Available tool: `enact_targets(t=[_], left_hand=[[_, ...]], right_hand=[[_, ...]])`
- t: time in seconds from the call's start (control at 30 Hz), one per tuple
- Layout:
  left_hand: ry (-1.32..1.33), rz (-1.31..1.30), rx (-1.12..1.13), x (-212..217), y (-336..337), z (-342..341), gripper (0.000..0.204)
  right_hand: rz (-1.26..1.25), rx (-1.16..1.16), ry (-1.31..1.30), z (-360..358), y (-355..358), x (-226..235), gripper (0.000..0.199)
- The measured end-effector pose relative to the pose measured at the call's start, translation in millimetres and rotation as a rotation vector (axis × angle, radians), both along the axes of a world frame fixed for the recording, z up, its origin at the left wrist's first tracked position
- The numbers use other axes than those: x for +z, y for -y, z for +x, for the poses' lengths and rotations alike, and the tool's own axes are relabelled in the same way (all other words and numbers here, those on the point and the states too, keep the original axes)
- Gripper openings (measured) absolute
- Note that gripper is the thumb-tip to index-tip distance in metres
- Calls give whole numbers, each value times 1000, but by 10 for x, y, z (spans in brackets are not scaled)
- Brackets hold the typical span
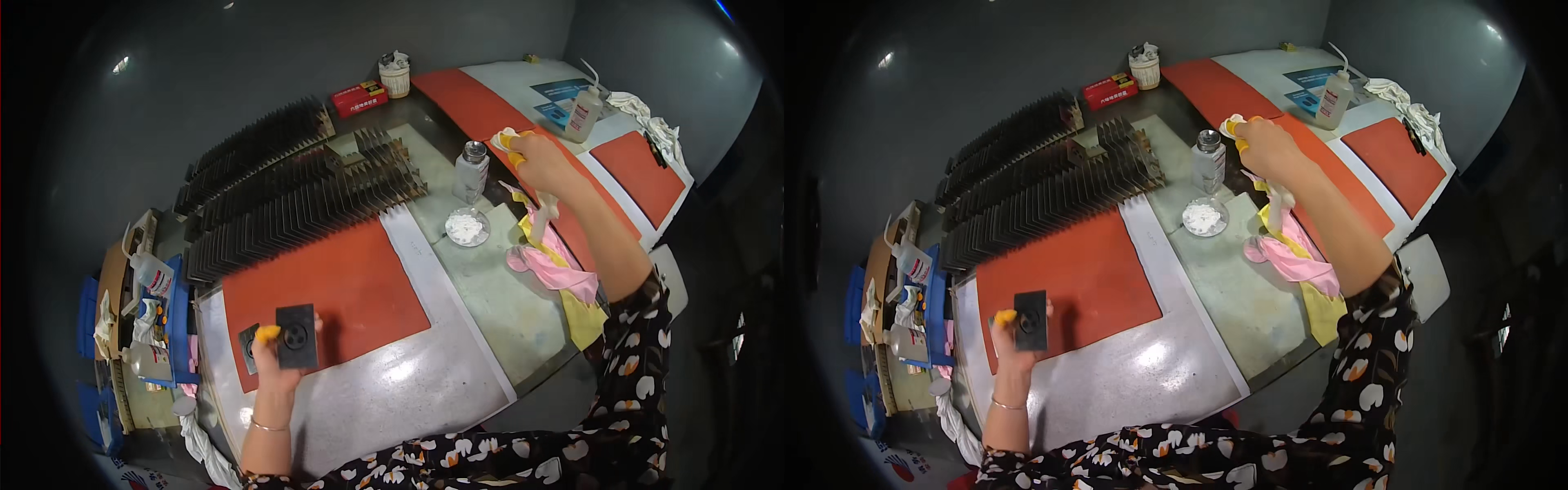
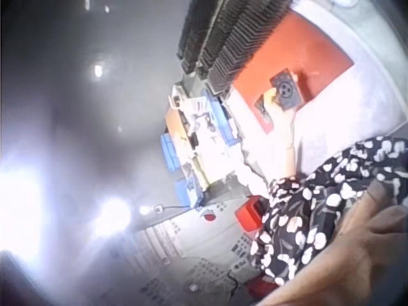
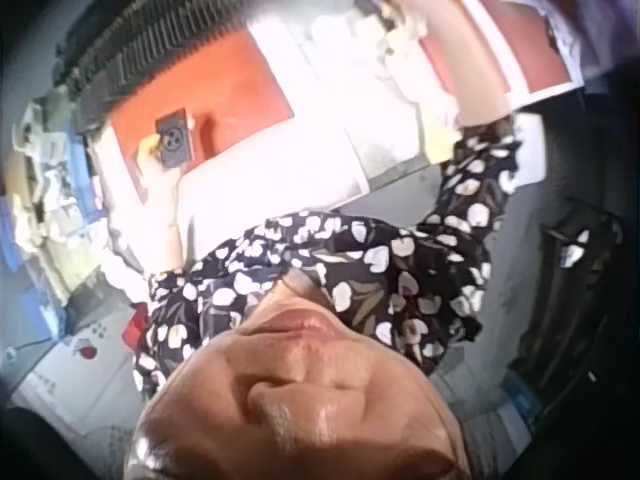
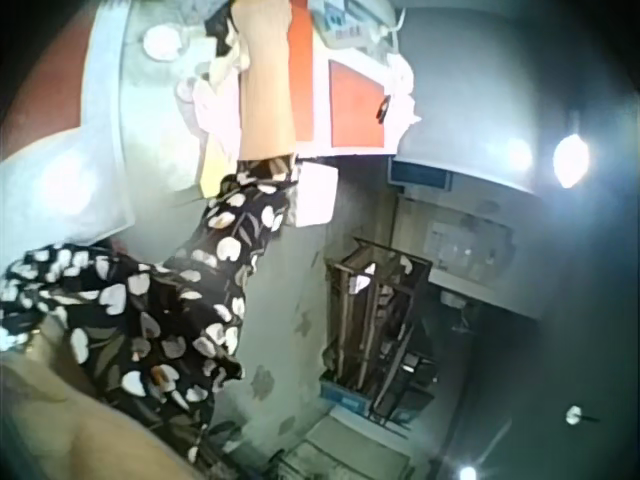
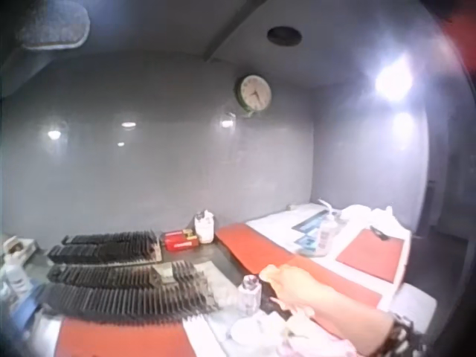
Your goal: The person wipes a metallic work surface and several small square metal plates using a white cloth and a liquid from a squeeze bottle. They repeatedly apply liquid and wipe the plates and the surrounding area, occasionally picking up and repositioning the plates.
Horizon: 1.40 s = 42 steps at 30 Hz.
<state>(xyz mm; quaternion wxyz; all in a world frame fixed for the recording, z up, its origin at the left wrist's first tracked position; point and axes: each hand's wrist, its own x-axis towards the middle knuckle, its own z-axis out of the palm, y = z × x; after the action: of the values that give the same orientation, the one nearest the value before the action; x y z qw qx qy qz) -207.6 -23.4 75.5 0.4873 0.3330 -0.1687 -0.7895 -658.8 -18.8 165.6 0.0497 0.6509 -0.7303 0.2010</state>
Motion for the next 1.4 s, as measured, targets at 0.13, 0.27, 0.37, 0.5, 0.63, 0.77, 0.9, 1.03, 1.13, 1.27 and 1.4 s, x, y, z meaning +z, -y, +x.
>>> enact_targets(t=[0.13,0.27,0.37,0.5,0.63,0.77,0.9,1.03,1.13,1.27,1.4], left_hand=[[-251,86,-123,-299,-467,219,51],[-174,-19,-134,-362,-608,177,52],[-231,-54,-215,-311,-650,172,56],[-256,-142,-387,-195,-685,91,58],[-201,-360,-584,-235,-773,222,57],[-163,-526,-801,-301,-855,210,46],[18,-586,-819,-279,-1017,433,39],[53,-578,-796,-233,-1089,621,28],[-10,-566,-764,-230,-1126,743,27],[-61,-484,-778,-198,-1160,812,27],[-162,-361,-879,-402,-1252,756,29]], right_hand=[[125,63,-311,-46,451,-210,27],[174,45,-378,8,531,-326,30],[178,52,-348,1,577,-391,27],[-74,8,-372,379,129,-91,26],[90,516,238,1221,-875,96,31],[-13,875,165,1984,-1333,-529,44],[113,999,294,2515,-1212,-751,50],[186,1107,265,2806,-1184,-771,51],[218,1096,150,2869,-1229,-669,52],[252,1113,96,2987,-1227,-592,46],[325,1166,42,3255,-1137,-590,32]])
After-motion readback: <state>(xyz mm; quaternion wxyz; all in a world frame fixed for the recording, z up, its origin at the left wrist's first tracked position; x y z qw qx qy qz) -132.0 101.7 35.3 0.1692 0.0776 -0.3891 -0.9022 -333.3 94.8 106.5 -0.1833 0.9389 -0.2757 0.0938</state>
